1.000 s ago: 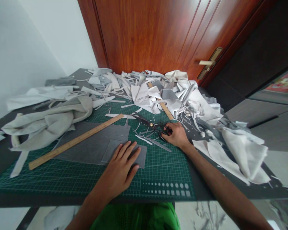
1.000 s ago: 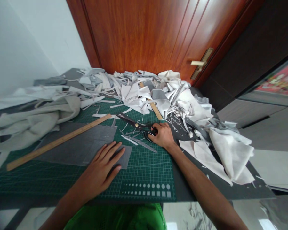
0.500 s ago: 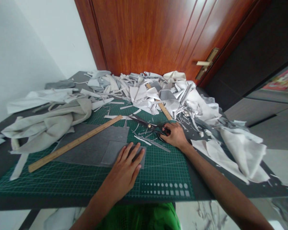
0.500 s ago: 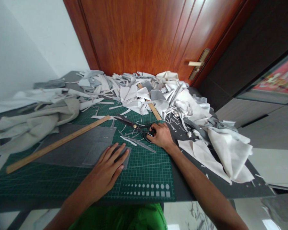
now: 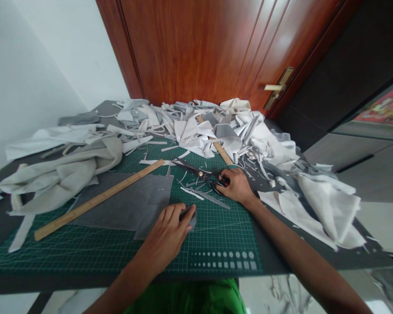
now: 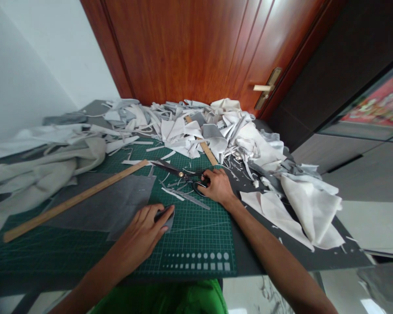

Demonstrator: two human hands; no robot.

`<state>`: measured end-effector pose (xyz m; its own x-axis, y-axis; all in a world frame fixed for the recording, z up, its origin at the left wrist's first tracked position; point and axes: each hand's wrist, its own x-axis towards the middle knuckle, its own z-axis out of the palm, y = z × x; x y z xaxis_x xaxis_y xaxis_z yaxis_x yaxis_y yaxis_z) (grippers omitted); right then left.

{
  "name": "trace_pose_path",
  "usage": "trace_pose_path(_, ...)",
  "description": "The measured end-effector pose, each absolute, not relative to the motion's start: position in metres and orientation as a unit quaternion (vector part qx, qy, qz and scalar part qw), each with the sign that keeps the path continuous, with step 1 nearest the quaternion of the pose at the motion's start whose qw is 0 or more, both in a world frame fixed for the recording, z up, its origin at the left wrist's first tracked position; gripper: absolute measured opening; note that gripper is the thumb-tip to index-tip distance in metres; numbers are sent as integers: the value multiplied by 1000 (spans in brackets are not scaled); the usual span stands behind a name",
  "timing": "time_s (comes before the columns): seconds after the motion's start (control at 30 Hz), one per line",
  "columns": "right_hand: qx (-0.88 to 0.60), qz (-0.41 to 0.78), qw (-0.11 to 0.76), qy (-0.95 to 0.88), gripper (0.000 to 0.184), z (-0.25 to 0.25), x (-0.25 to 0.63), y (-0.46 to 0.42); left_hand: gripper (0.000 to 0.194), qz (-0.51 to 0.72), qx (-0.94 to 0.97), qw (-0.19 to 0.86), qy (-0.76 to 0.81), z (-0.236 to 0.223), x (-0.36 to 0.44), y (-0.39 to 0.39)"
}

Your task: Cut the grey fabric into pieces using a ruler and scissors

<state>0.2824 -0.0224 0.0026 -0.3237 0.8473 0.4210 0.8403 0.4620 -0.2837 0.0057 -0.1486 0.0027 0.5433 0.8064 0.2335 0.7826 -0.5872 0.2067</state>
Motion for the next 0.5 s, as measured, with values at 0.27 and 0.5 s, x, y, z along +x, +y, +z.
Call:
trace_pose_path(0.27,-545,-10,252,-799,17,3,286,-22,48,165,873,35,458,11,23,-144)
trace_pose_path(0.5,-572,-11,247,-782,15,6,289,-19,49,173,877,53,446,13,9,-148)
